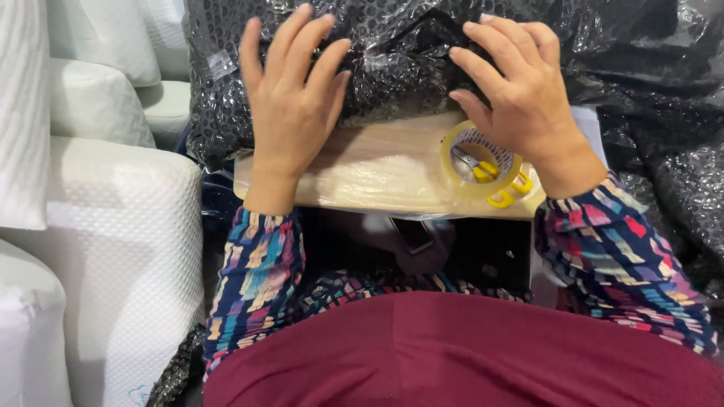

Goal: Wrapping an item in bubble wrap and securing it with adhesive tape.

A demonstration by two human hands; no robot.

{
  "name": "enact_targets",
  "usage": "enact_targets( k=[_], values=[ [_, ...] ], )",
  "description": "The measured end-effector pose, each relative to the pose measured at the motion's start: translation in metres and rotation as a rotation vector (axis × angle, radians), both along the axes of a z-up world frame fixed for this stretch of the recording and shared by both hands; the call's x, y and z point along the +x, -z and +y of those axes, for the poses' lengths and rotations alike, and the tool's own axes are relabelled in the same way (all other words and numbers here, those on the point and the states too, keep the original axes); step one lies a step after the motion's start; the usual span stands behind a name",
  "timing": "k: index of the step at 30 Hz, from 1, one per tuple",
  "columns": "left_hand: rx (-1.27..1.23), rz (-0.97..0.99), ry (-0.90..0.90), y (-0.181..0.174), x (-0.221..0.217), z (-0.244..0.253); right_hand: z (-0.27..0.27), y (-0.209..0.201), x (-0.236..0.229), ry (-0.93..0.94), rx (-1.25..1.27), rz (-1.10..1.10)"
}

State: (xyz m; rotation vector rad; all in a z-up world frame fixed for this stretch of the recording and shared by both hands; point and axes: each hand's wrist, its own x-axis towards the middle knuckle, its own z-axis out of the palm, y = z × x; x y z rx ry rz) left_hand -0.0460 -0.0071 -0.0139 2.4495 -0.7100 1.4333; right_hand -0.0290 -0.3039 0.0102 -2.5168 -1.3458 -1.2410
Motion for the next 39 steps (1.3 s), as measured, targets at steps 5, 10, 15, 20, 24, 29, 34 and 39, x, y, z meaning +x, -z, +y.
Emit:
enact_targets(
  k=[5,10,15,20,24,29,34,39],
  values=[
    [-0.161,0.193,-0.359,0.039,-0.003,0.038,-0.036,0.015,-0.009,0.051,0.067,0.066],
    [-0.054,0.226,-0.398,0.054,0.007,0.056,-0.064,0.042,-0.03,0.096,0.261,0.219],
    [0.008,0.107,-0.328,0.05,0.019,0.072,-0.085,0.06,-0.039,0.174,0.398,0.141],
    [0.018,0.134,-0.219,0.041,0.044,0.104,-0.106,0.062,-0.036,0.216,0.44,0.138],
    [-0.006,0.319,-0.338,0.033,0.058,0.118,-0.101,0.056,-0.035,0.191,0.409,0.123],
    [-0.018,0.158,-0.333,0.037,0.062,0.063,-0.066,0.032,-0.029,0.212,0.278,0.004],
    [0.083,0.17,-0.08,0.031,0.054,-0.014,-0.034,0.019,-0.009,0.173,0.215,0.0],
    [0.141,0.223,0.054,0.035,0.063,-0.027,-0.04,0.023,0.007,0.182,0.309,0.003]
  ],
)
